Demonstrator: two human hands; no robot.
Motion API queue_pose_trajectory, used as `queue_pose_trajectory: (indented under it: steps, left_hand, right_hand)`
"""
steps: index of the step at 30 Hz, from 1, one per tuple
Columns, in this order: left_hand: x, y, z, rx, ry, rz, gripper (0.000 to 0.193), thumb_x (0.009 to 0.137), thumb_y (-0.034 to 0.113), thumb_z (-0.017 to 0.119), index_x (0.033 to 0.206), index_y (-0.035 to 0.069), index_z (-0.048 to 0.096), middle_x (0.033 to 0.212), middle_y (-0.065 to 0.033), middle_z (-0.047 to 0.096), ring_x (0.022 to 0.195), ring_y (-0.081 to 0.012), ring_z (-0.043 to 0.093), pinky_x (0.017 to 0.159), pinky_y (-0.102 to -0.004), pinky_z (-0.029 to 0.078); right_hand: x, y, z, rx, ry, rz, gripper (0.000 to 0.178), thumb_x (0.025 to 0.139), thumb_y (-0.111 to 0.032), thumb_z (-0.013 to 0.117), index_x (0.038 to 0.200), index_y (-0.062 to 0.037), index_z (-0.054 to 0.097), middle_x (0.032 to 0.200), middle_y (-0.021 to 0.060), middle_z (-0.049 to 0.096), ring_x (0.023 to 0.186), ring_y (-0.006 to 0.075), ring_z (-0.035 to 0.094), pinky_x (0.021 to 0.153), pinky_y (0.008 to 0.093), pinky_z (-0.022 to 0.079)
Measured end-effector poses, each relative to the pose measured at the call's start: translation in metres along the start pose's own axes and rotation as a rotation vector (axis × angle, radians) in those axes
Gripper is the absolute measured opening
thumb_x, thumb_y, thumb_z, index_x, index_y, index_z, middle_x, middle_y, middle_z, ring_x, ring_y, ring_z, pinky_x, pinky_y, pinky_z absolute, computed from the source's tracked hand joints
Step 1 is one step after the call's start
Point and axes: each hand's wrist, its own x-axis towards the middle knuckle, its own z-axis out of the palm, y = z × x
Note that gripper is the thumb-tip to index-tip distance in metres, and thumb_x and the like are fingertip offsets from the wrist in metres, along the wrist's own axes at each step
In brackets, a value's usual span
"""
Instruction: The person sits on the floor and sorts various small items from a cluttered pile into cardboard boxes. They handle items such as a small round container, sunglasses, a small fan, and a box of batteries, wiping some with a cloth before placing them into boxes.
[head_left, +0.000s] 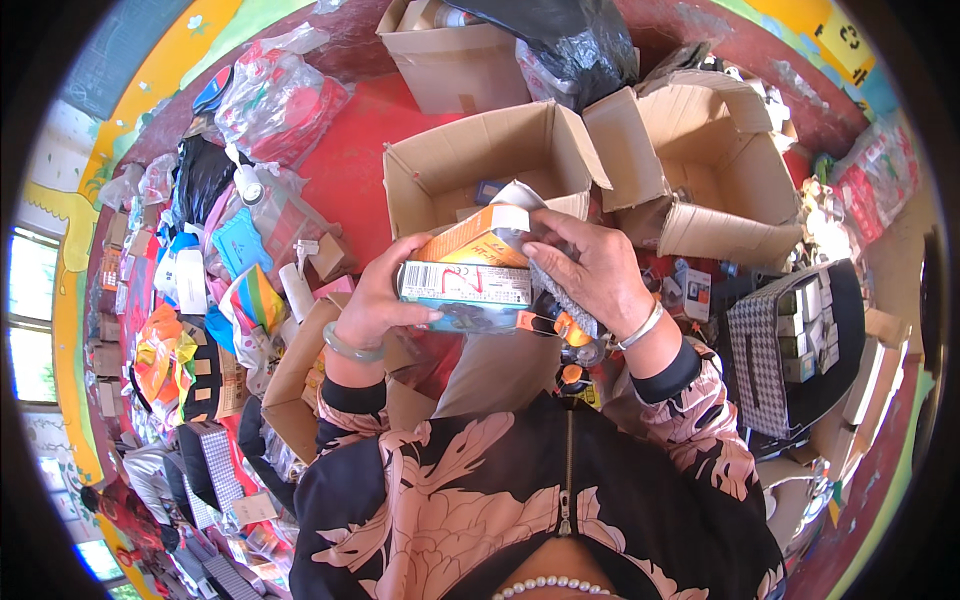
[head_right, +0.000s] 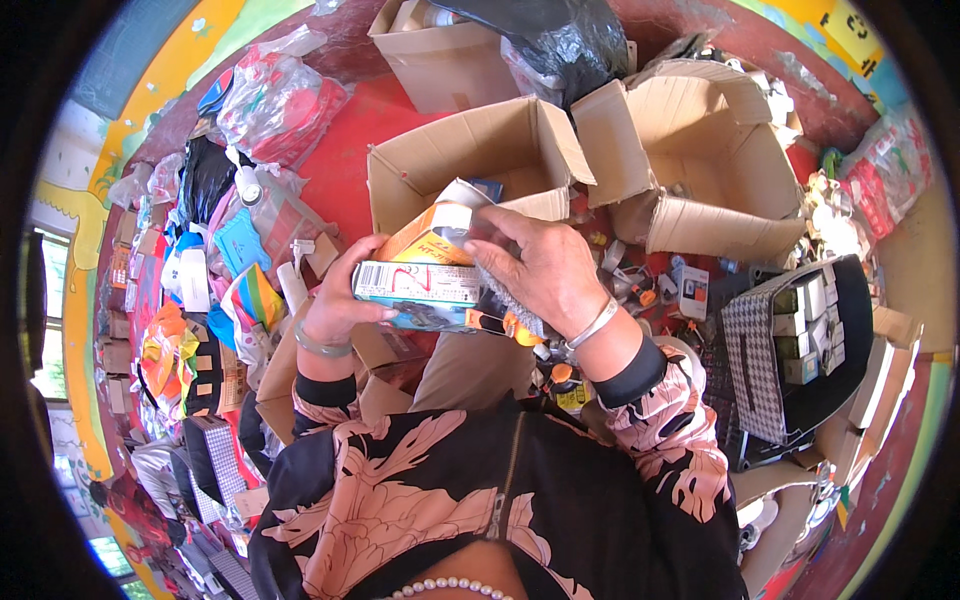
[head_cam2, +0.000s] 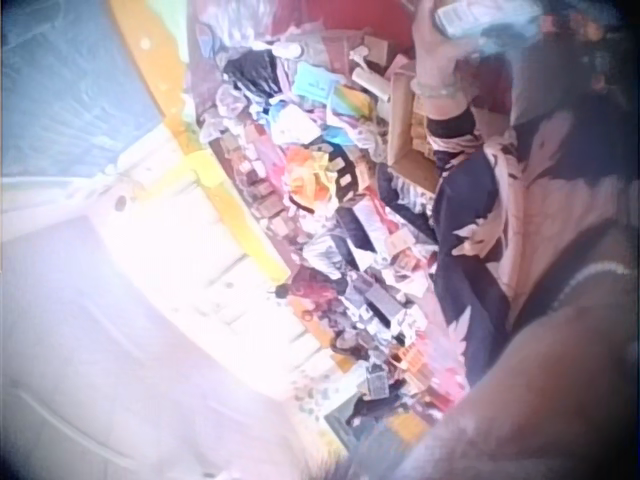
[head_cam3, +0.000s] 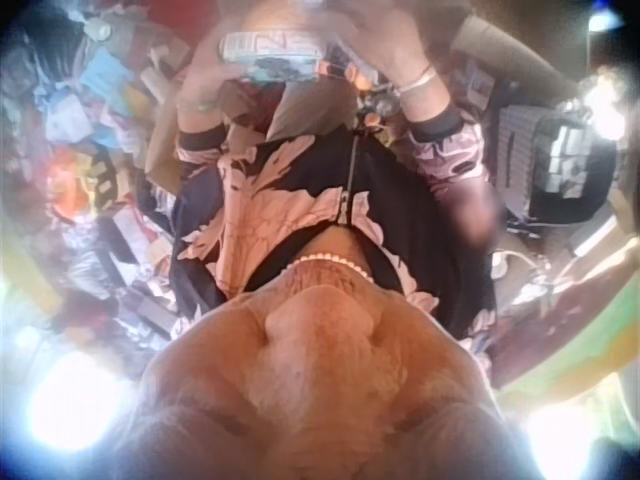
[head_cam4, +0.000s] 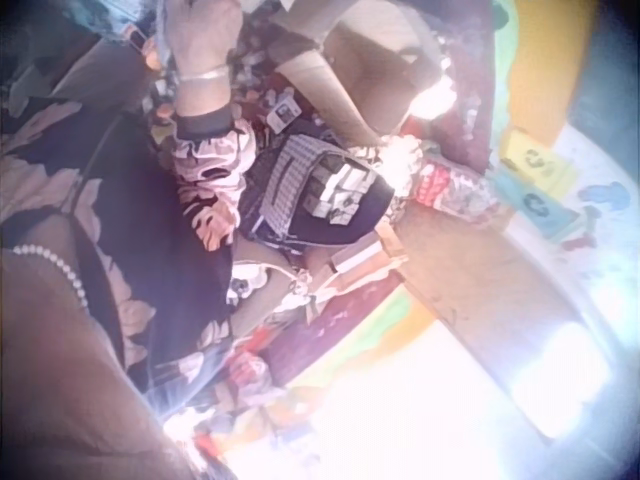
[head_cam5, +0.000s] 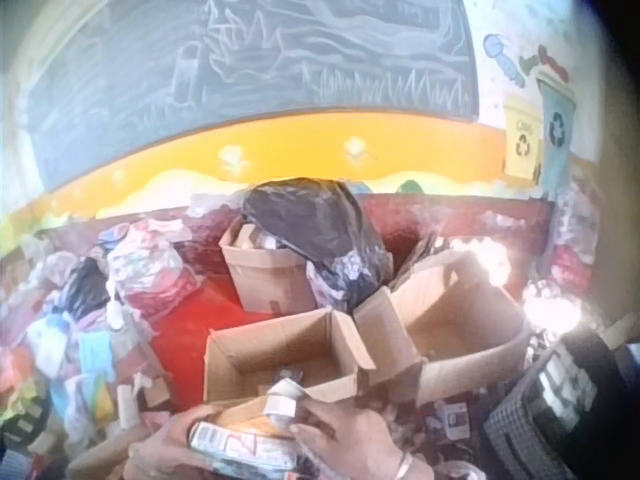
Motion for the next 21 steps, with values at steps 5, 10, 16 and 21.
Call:
queue_pose_trajectory:
  steps: [5,10,16,21]
  left_hand:
    - [0.005,0.004,-0.001,0.21,-0.1,0.046,0.085,0.05,0.008,0.079,0.126,-0.005,0.043,0.12,-0.0086,0.05,0.11,-0.0164,0.048,0.096,-0.0288,0.035]
    - [0.015,0.011,0.016,0.116,-0.101,0.055,0.084,0.05,0.008,0.078,0.126,-0.004,0.044,0.121,-0.0095,0.05,0.112,-0.0168,0.047,0.098,-0.0307,0.034]
    - [0.022,0.002,0.012,0.017,-0.154,-0.019,0.086,0.051,0.004,0.077,0.129,-0.003,0.042,0.123,-0.0106,0.051,0.114,-0.0189,0.048,0.099,-0.0326,0.035]
    - [0.026,-0.004,0.008,-0.169,-0.174,-0.091,0.086,0.053,0.002,0.076,0.13,-0.006,0.039,0.126,-0.0125,0.049,0.114,-0.0202,0.05,0.099,-0.034,0.036]
  right_hand:
    - [-0.009,0.006,-0.005,-0.154,-0.001,-0.032,0.034,0.076,-0.017,0.068,0.107,-0.005,0.061,0.081,0.0125,0.064,0.069,0.0274,0.063,0.062,0.0328,0.05]
    - [-0.017,0.015,-0.009,-0.147,0.116,-0.122,0.019,0.074,-0.016,0.064,0.092,-0.0094,0.062,0.079,0.0088,0.06,0.067,0.0306,0.061,0.059,0.0394,0.049]
    - [-0.014,0.041,-0.009,-0.07,0.016,-0.089,0.019,0.073,-0.015,0.065,0.09,-0.0065,0.062,0.079,0.0102,0.06,0.07,0.0304,0.061,0.063,0.0378,0.049]
    - [-0.011,0.047,-0.01,0.1,-0.038,-0.008,0.019,0.077,-0.015,0.064,0.092,-0.0049,0.059,0.078,0.0111,0.059,0.07,0.0272,0.061,0.065,0.0337,0.048]
